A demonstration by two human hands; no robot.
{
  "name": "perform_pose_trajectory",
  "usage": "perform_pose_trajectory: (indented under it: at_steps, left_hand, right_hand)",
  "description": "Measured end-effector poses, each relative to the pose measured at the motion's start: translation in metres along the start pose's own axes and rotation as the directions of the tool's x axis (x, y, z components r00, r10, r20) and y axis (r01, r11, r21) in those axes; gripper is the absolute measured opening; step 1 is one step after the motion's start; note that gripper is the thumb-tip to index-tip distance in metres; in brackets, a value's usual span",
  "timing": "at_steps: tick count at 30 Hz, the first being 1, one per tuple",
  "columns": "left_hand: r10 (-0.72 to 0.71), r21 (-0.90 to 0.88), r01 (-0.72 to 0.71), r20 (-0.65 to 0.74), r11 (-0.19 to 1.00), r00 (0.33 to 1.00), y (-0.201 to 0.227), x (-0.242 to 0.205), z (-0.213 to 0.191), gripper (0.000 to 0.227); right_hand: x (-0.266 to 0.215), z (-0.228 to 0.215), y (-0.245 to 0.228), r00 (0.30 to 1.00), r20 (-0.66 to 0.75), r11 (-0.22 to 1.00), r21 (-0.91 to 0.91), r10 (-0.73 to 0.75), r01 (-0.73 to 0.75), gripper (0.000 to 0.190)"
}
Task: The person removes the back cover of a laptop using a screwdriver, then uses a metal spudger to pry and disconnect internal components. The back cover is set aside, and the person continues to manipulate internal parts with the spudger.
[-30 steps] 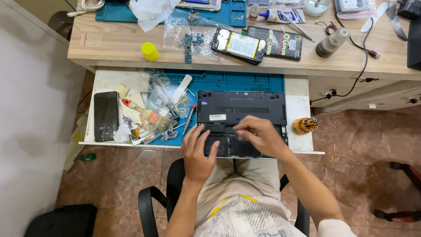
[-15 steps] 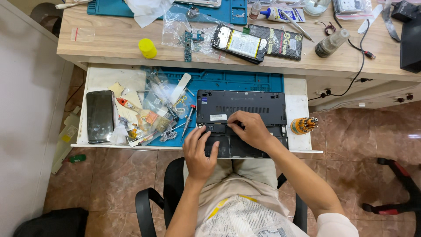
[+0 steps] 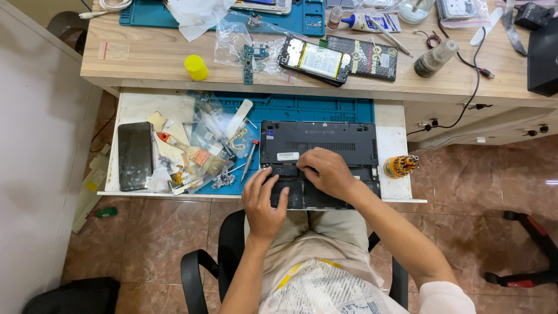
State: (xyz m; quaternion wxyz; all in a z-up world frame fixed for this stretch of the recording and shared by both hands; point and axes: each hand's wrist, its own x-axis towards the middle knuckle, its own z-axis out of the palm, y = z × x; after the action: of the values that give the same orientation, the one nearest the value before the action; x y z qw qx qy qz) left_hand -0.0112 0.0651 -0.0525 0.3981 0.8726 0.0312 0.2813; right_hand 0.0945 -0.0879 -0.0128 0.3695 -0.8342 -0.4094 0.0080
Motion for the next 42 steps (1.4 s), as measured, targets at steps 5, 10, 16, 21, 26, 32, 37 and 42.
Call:
perform_pose_trajectory:
  at_steps: [5,10,16,21,26,32,37,42]
  left_hand:
    - [0.01,0.007,-0.01,-0.009,1.0,1.0,-0.002,-0.001,0.002,0.026]
    - [0.058,0.013,-0.058,-0.001,0.998,0.998,-0.004,-0.001,0.002,0.027]
    - [0.117,0.021,-0.117,0.022,0.993,0.993,0.015,0.007,-0.005,0.023]
    - [0.068,0.111,-0.074,0.057,0.991,0.996,0.014,0.003,-0.003,0.024]
    - [0.208,0.096,-0.214,0.069,0.972,0.976,0.071,0.026,0.009,0.022]
    - [0.423,-0.145,-0.4,0.413,0.905,0.807,0.115,0.045,0.093,0.05]
    - [0.335,-0.177,-0.3,0.693,0.937,0.639,0.134,0.058,0.149,0.078]
    - [0.259,-0.12,-0.256,0.738,0.959,0.623,0.132,0.057,0.17,0.074]
  right_hand:
    - [0.007,-0.005,-0.011,0.999,-0.006,0.999,0.017,-0.041,0.041,0.007]
    - [0.0,0.006,0.005,0.998,-0.058,1.0,0.028,0.0,0.002,0.007]
    - [-0.009,0.003,0.01,0.996,-0.061,0.998,-0.01,-0.058,0.057,0.013]
    - [-0.023,-0.042,-0.038,0.962,-0.272,0.949,0.306,0.014,0.072,0.009]
    - [-0.098,-0.064,-0.03,0.845,-0.469,0.916,0.396,0.259,-0.061,0.013]
    - [-0.163,-0.093,0.015,0.462,-0.696,0.831,0.402,0.55,-0.384,0.004]
    - [-0.174,-0.095,0.037,0.45,-0.707,0.835,0.418,0.546,-0.357,0.006]
    - [-0.178,-0.085,0.054,0.475,-0.627,0.779,0.573,0.618,-0.256,0.011]
